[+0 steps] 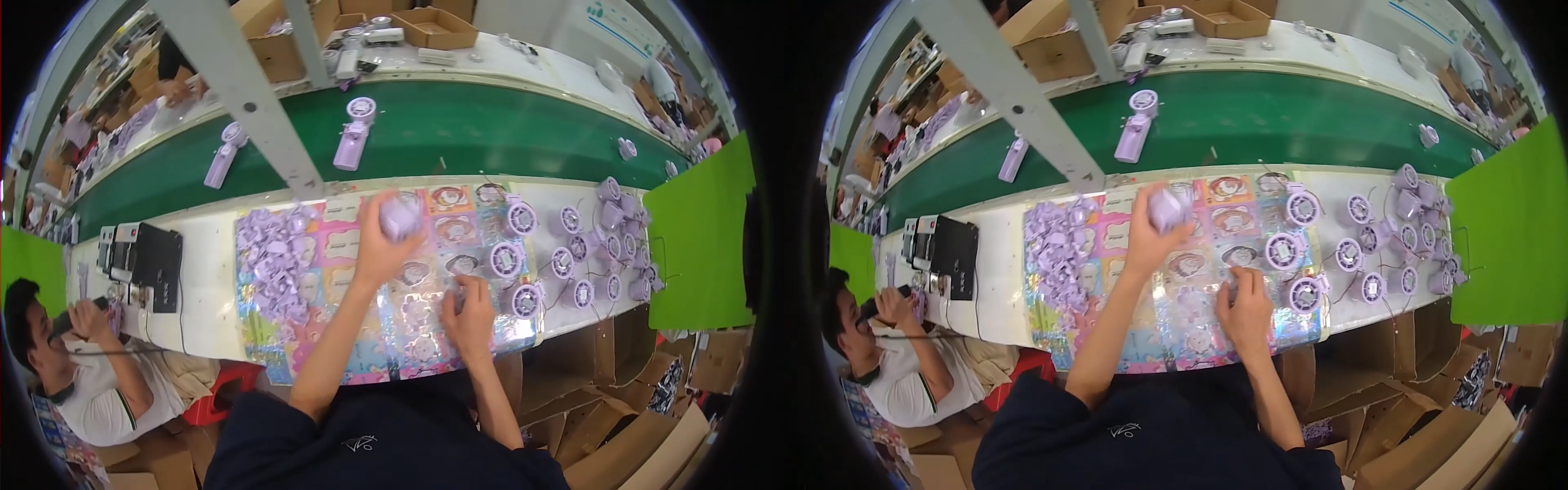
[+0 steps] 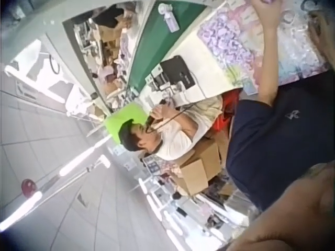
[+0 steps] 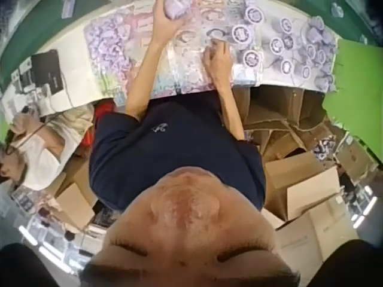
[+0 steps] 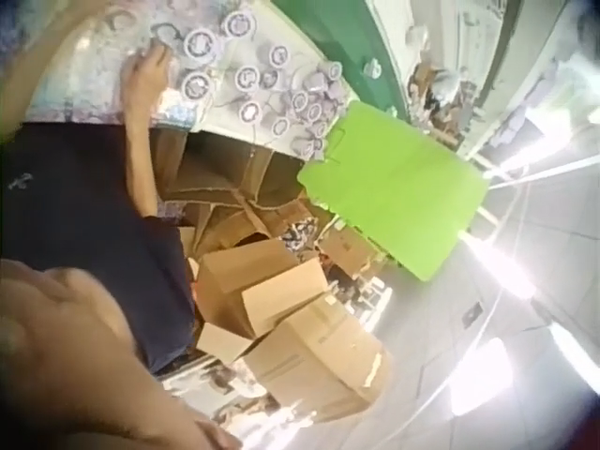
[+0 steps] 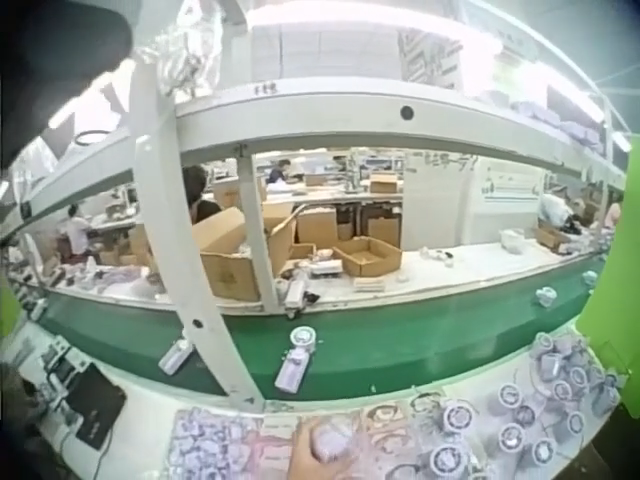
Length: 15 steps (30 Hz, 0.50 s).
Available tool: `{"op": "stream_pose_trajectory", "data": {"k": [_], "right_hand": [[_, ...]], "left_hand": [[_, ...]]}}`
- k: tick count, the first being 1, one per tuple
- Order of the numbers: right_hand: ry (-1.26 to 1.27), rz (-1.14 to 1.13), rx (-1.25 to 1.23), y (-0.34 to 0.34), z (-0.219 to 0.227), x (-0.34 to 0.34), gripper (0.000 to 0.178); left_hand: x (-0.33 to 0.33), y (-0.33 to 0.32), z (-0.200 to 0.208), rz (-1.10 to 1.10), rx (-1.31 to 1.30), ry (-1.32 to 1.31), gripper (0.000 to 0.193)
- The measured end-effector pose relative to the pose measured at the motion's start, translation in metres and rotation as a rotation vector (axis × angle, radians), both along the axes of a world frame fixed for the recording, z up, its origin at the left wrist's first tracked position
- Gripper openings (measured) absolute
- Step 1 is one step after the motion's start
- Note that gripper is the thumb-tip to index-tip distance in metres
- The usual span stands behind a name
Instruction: The person assembles handheld fans by hand, attaching small plastic hinge pieces to fan head assemblies and fitting the fan heads into handle casings.
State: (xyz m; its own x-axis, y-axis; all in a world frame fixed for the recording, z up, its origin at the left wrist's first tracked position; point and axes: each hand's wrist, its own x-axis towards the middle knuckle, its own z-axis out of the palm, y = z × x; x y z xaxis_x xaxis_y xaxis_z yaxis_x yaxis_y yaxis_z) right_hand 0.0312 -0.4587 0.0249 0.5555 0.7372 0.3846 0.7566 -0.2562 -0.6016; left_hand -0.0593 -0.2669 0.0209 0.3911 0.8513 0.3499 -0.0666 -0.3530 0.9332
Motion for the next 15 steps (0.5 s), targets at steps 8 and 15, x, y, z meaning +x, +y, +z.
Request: {"op": "stream_pose_trajectory", "data": {"k": [8, 15], "right_hand": [[-0.153, 0.115, -0.086, 0.009, 0.001, -0.002, 0.021], [0.101, 0.546, -0.091, 0.133, 0.019, 0.001, 0.026]], "left_hand": [[-0.122, -0.08, 0.022, 0.136, 0.522, 0.407, 0.043], [-0.123, -0.07, -0.002, 0.21, 0.209, 0.254, 0.024]]}}
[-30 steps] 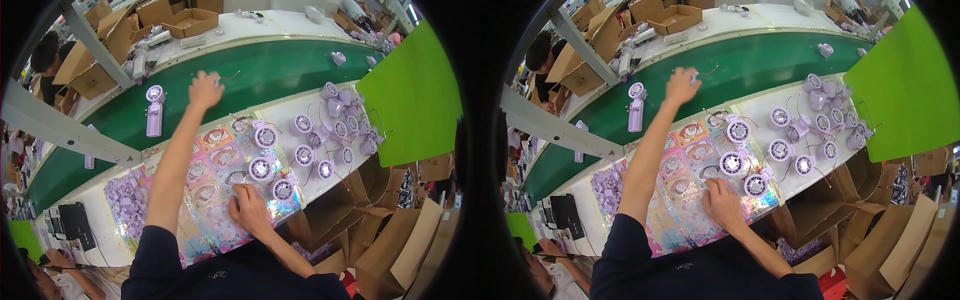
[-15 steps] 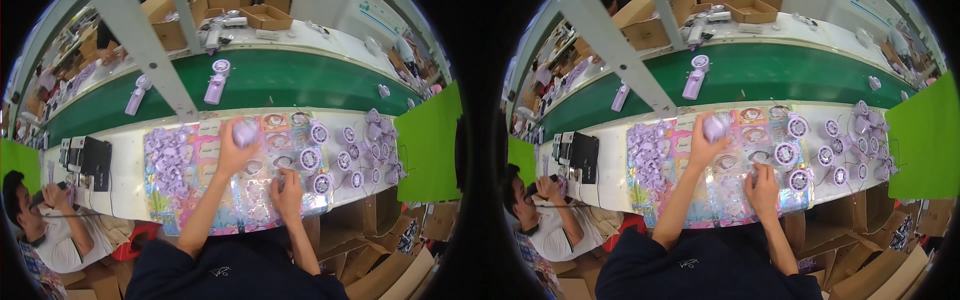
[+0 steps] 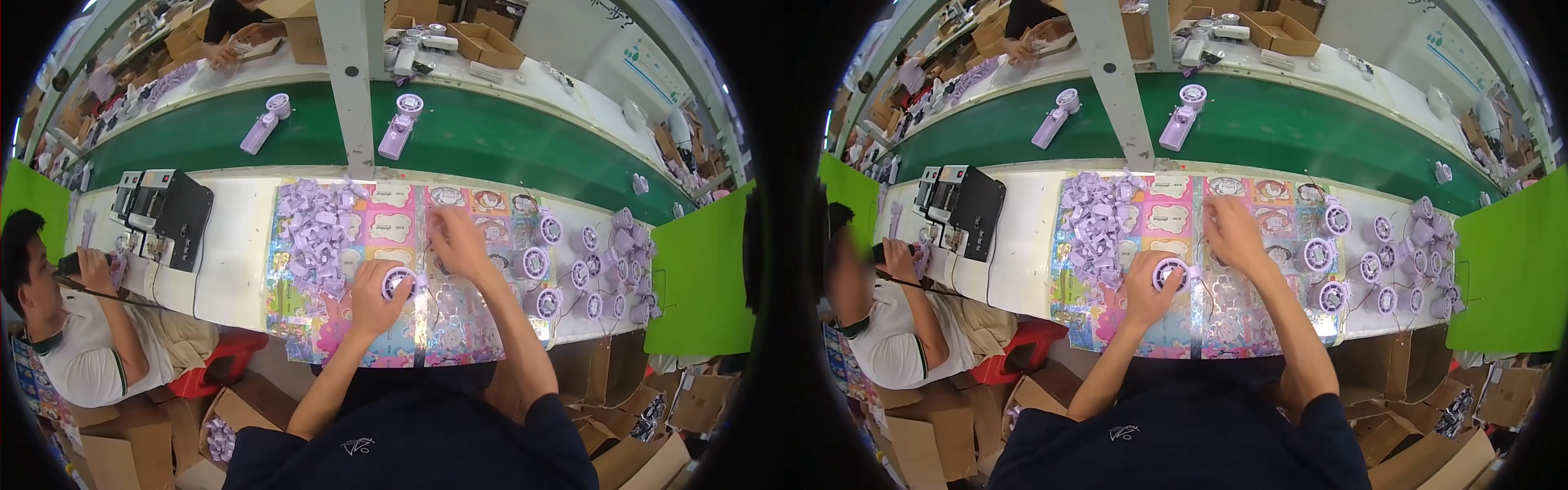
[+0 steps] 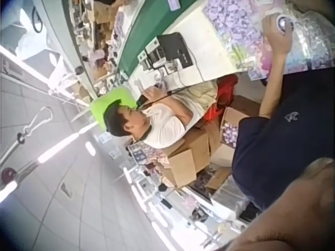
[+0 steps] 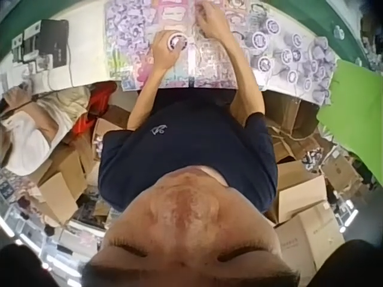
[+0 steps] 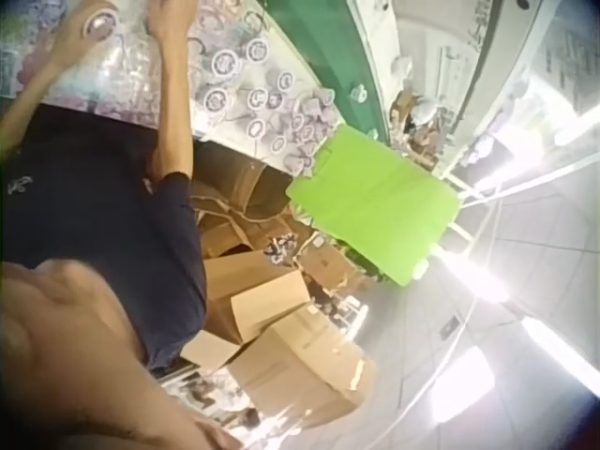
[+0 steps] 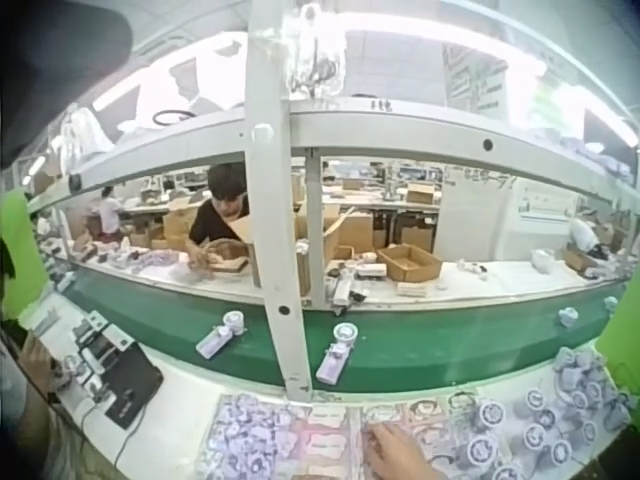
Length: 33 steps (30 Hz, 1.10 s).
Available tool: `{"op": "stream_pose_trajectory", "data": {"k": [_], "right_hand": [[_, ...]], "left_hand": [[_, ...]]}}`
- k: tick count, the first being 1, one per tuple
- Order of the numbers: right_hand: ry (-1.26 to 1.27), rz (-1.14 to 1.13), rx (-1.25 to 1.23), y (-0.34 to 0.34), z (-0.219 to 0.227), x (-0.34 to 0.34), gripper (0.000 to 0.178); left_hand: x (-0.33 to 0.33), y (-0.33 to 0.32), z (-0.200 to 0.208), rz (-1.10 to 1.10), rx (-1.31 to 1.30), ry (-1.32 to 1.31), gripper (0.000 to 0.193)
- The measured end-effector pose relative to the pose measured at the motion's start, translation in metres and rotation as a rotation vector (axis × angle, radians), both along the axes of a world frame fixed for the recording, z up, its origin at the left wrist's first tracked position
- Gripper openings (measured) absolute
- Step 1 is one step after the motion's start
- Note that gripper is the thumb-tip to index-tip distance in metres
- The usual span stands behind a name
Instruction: The person assembles handheld fans by hand, attaching small plastic hinge pieces to fan head assemblies and fitting the fan heads into handle casings.
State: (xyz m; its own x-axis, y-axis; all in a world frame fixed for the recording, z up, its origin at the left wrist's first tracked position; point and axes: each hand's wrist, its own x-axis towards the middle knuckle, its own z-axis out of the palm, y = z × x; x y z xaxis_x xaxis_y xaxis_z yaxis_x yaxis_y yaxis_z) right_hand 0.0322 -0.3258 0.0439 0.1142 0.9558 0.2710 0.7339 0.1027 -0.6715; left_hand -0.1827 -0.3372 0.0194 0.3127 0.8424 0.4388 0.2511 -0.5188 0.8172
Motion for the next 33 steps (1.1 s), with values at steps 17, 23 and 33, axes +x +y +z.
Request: {"op": "stream_pose_trajectory", "data": {"k": [17, 23, 33], "right_hand": [[0.258, -0.008, 0.073, 0.06, 0.01, -0.028, 0.019], [0.49, 0.181, -0.228, -0.024, 0.039, 0.019, 0.026], [0.327, 0.436, -0.502, -0.04, 0.034, 0.009, 0.05]], "left_hand": [[-0.006, -0.002, 0.002, -0.017, -0.044, -0.025, 0.023], [-0.004, 0.001, 0.0, -0.017, -0.046, -0.024, 0.021], [0.0, -0.001, -0.001, -0.046, -0.045, -0.013, 0.02]]}}
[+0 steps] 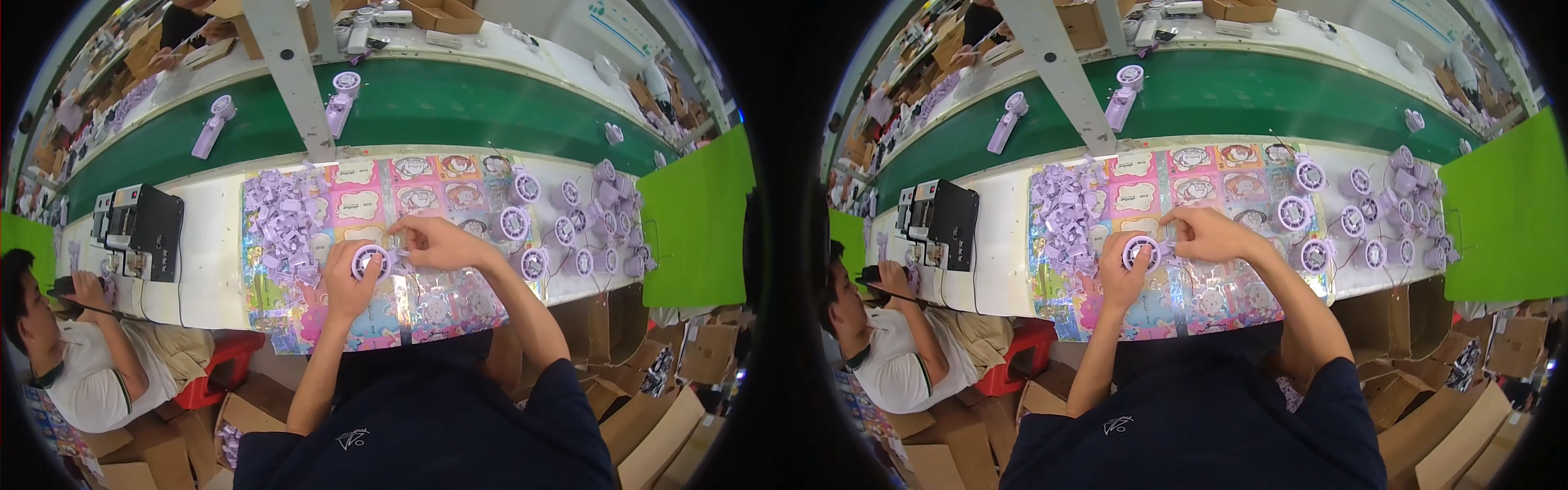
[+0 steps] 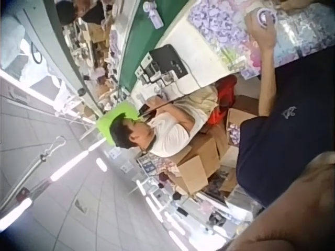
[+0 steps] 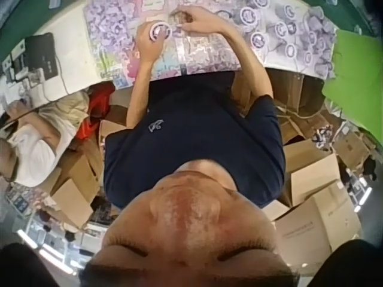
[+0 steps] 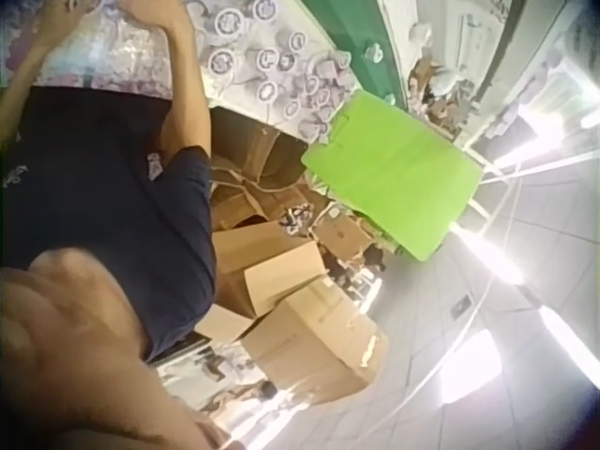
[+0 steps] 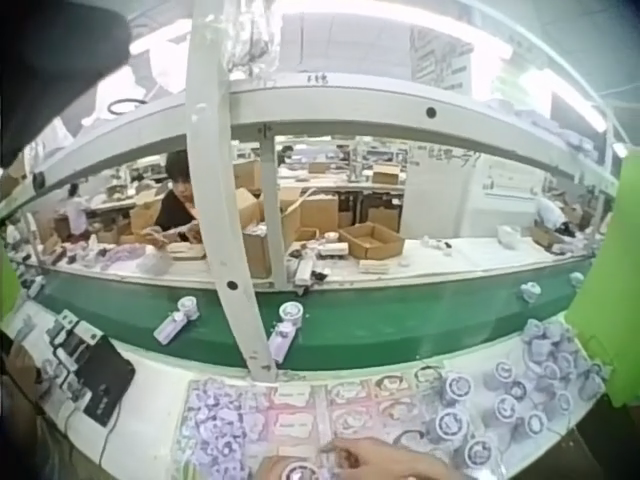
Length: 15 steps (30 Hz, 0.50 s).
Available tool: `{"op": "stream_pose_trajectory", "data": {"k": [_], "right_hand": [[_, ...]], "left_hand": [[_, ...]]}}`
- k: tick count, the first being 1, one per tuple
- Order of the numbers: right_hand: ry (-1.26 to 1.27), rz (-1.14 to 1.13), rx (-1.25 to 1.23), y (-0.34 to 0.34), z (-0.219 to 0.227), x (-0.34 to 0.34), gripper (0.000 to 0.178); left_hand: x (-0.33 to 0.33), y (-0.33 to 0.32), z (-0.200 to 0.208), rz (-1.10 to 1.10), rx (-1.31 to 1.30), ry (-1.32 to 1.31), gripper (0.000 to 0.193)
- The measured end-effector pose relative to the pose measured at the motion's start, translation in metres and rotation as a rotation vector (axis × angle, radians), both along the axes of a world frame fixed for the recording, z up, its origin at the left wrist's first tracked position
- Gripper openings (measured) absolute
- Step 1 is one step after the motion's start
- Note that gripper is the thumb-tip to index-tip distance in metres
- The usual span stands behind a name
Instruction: The person assembles handheld fans by hand, attaching small plastic hinge pieces to fan head assemblies and fitting the fan heads into handle casings.
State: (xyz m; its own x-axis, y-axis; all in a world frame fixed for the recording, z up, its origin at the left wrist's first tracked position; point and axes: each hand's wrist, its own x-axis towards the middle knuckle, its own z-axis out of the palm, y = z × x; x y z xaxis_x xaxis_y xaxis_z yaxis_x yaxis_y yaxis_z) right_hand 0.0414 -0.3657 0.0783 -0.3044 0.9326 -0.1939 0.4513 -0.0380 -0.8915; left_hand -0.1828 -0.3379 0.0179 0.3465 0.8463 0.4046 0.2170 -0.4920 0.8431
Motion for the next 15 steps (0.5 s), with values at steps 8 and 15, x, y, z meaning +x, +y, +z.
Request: {"op": "stream_pose_trajectory", "data": {"k": [8, 15], "right_hand": [[0.05, -0.195, 0.105, -0.002, -0.036, -0.02, 0.037], [0.272, -0.402, 0.039, -0.027, -0.037, -0.041, 0.035]], "left_hand": [[0.0, -0.002, -0.003, 0.025, -0.02, -0.008, 0.022], [-0.001, -0.005, 0.006, 0.015, 0.01, -0.043, 0.021]]}}
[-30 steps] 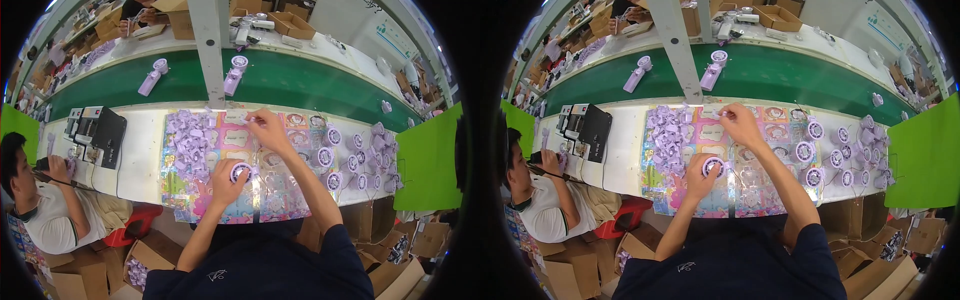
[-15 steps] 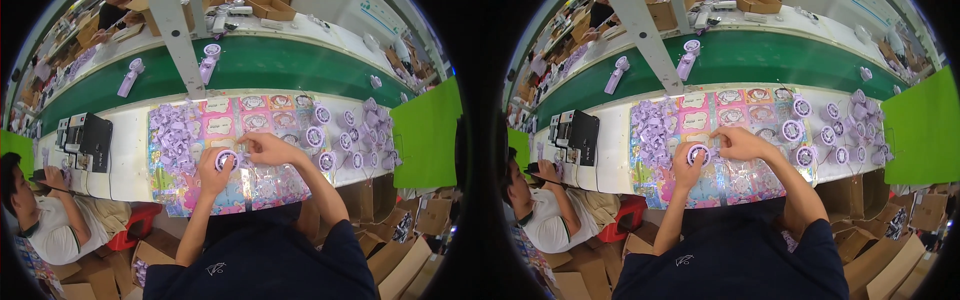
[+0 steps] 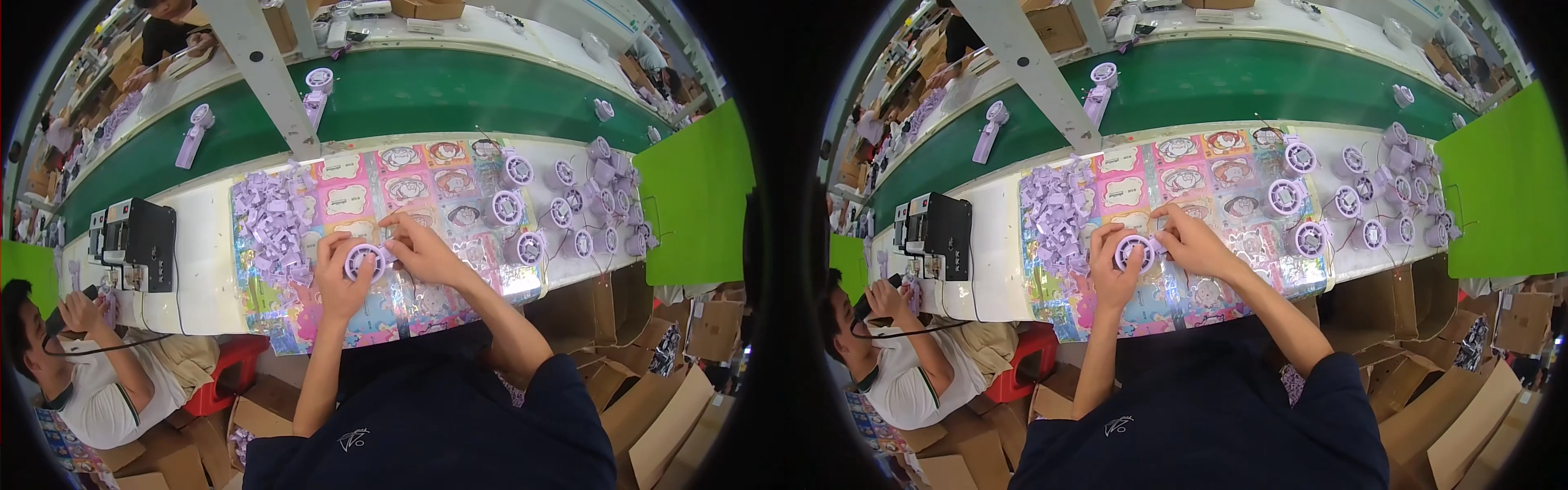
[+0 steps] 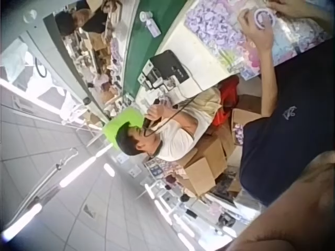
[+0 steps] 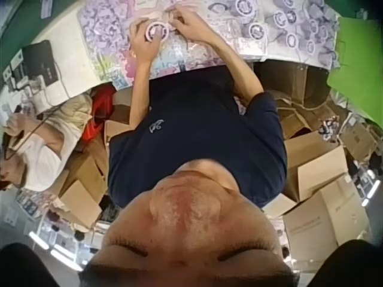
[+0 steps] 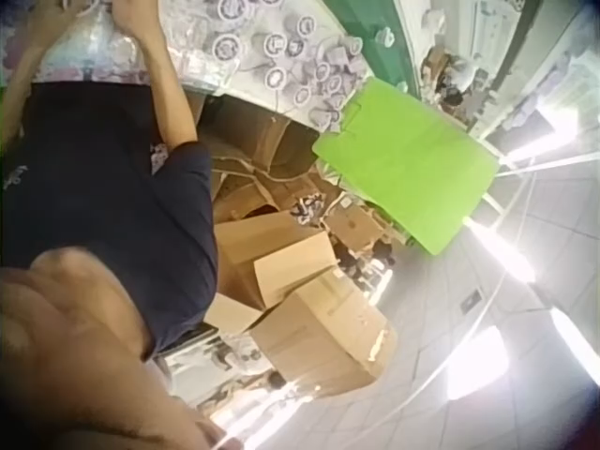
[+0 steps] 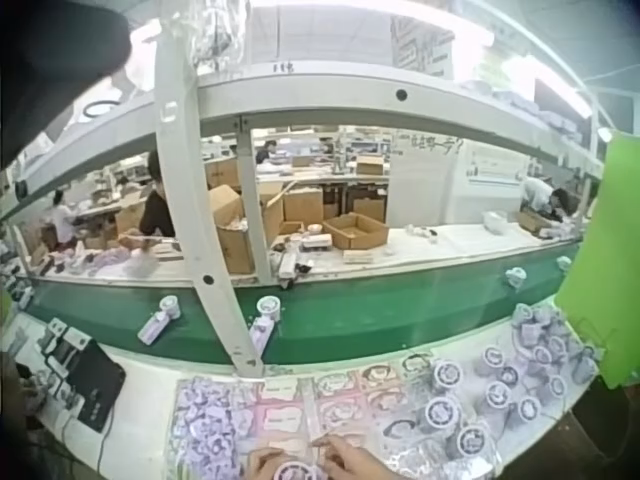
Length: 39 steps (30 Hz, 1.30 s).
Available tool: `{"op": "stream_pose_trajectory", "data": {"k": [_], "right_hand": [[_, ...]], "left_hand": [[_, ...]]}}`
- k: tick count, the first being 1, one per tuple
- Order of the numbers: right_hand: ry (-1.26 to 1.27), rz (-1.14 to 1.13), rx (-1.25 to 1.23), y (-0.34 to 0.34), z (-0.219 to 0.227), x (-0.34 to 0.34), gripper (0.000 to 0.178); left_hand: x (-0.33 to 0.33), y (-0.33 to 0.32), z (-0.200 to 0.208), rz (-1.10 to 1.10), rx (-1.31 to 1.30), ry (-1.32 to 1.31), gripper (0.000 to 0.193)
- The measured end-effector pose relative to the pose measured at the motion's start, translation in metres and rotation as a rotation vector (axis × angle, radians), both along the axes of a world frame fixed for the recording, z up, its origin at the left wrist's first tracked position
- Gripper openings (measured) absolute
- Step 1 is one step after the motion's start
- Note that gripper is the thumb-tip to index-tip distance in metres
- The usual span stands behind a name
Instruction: The person assembles handheld fans by hand, attaching small plastic hinge pieces to fan head assemblies and fitting the fan heads into handle casings.
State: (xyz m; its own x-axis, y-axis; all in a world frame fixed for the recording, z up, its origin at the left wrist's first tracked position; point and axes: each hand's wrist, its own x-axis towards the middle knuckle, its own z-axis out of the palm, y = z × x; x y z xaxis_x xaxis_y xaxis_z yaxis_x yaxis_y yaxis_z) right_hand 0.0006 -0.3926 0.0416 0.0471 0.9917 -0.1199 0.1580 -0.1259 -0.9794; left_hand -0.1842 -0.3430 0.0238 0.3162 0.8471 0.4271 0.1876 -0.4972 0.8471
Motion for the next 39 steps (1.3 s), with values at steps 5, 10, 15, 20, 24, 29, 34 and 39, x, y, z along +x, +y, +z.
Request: {"op": "stream_pose_trajectory", "data": {"k": [5, 10, 15, 20, 24, 29, 34, 39], "right_hand": [[-0.105, -0.171, 0.213, -0.027, 0.013, -0.015, 0.041], [-0.237, -0.215, 0.251, -0.054, 0.012, -0.035, 0.029], [-0.042, -0.253, 0.201, -0.069, 0.006, -0.043, 0.032], [0.242, -0.309, 0.148, -0.069, 0.005, -0.04, 0.029], [0.092, -0.203, 0.19, -0.072, -0.004, -0.03, 0.028], [0.452, -0.258, 0.08, -0.087, -0.016, -0.015, 0.027], [0.24, -0.623, 0.202, -0.085, -0.012, -0.006, 0.035], [-0.243, -0.624, 0.158, -0.12, -0.027, 0.014, 0.041]], "left_hand": [[-0.003, -0.014, -0.01, -0.28, -0.308, -0.222, 0.034], [-0.01, -0.028, 0.002, -0.365, -0.546, -0.226, 0.04], [-0.006, -0.029, -0.005, -0.304, -0.318, -0.2, 0.015], [-0.001, -0.028, -0.01, -0.349, -0.337, -0.238, 0.012], [-0.002, -0.031, -0.016, -0.377, -0.455, -0.314, 0.009], [0.021, -0.038, -0.006, -0.449, -0.466, -0.275, 0.008], [0.071, -0.012, 0.005, -0.479, -0.67, -0.29, 0.005], [0.159, 0.032, 0.021, -0.3, -0.648, -0.367, 0.016]]}}
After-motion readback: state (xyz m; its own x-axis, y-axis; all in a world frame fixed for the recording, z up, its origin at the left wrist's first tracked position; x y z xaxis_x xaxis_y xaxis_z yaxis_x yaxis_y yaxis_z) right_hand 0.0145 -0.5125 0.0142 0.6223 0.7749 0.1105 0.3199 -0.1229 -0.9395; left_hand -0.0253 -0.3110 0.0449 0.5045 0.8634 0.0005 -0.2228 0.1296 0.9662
